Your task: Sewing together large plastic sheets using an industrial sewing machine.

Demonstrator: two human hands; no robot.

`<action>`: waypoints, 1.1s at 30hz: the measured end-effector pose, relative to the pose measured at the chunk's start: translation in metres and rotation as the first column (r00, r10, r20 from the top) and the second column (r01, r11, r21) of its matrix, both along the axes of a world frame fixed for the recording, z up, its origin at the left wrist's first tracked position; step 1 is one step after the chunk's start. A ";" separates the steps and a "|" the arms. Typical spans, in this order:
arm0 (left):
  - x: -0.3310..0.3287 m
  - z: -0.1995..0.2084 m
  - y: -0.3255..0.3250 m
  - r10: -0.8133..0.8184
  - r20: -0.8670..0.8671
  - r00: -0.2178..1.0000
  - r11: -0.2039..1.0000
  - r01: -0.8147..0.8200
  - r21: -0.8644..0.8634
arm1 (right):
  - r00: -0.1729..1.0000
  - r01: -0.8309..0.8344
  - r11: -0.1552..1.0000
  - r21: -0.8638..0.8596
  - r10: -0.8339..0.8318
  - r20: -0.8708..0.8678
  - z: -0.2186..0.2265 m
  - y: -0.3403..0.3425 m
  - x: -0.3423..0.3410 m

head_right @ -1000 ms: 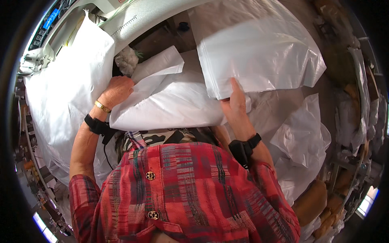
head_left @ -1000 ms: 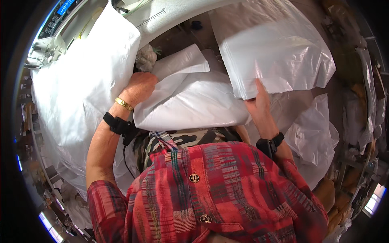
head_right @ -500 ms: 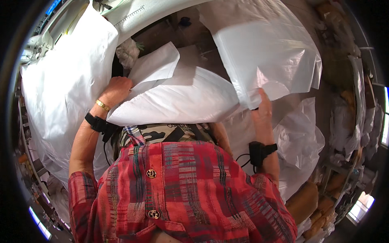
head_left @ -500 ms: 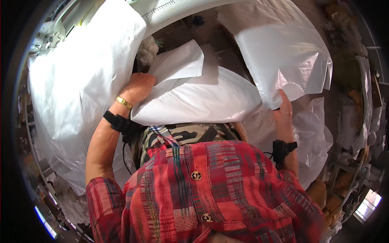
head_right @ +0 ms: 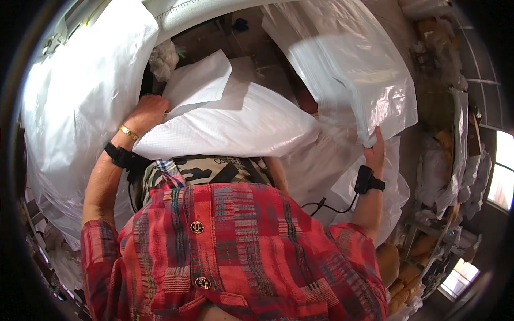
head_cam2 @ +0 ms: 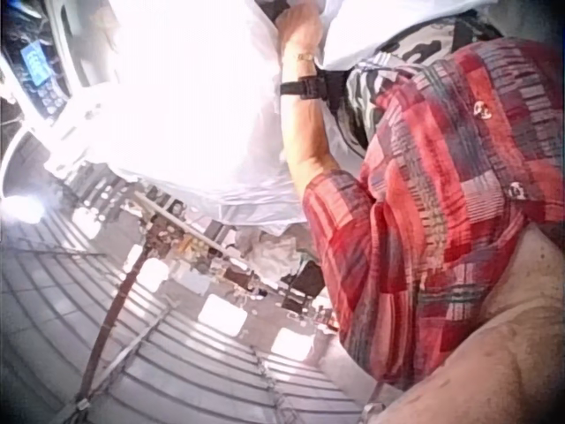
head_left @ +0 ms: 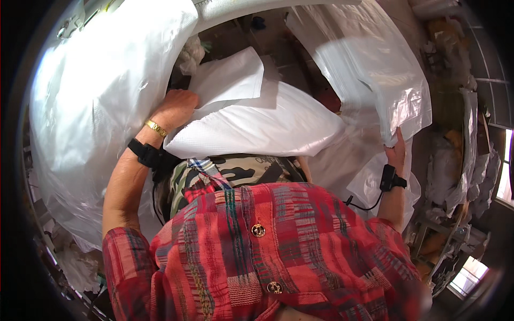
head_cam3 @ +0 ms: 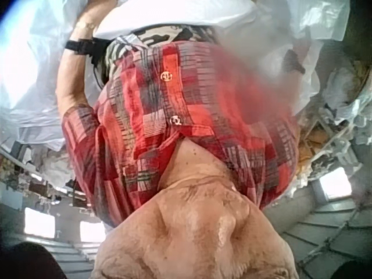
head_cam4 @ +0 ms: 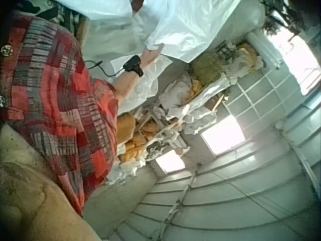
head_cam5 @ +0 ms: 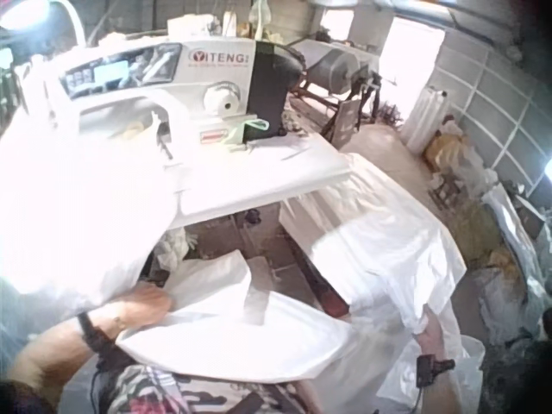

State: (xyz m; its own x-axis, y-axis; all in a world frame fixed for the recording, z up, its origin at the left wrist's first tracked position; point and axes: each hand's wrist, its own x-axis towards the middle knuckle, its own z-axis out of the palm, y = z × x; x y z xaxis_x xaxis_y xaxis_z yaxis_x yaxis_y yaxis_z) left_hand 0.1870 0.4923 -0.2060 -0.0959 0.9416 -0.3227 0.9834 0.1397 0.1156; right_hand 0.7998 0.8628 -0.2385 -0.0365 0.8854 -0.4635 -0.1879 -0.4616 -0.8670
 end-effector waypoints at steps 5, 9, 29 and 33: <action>-0.001 -0.003 -0.001 0.019 0.027 0.999 1.000 -0.019 0.019 | 0.996 -0.070 0.990 0.126 0.062 0.063 -0.004 -0.010 -0.014; -0.001 -0.001 0.003 0.066 0.027 0.997 0.993 -0.063 -0.097 | 0.998 -0.001 0.999 0.049 -0.002 0.061 0.001 -0.034 -0.017; -0.002 -0.015 0.001 -0.004 0.006 1.000 1.000 0.004 0.008 | 0.996 -0.057 0.998 0.039 0.054 0.077 -0.028 -0.054 -0.041; -0.006 -0.018 0.003 0.007 0.008 1.000 1.000 -0.007 -0.026 | 0.473 -0.573 0.804 0.162 0.163 0.866 -0.039 -0.068 -0.030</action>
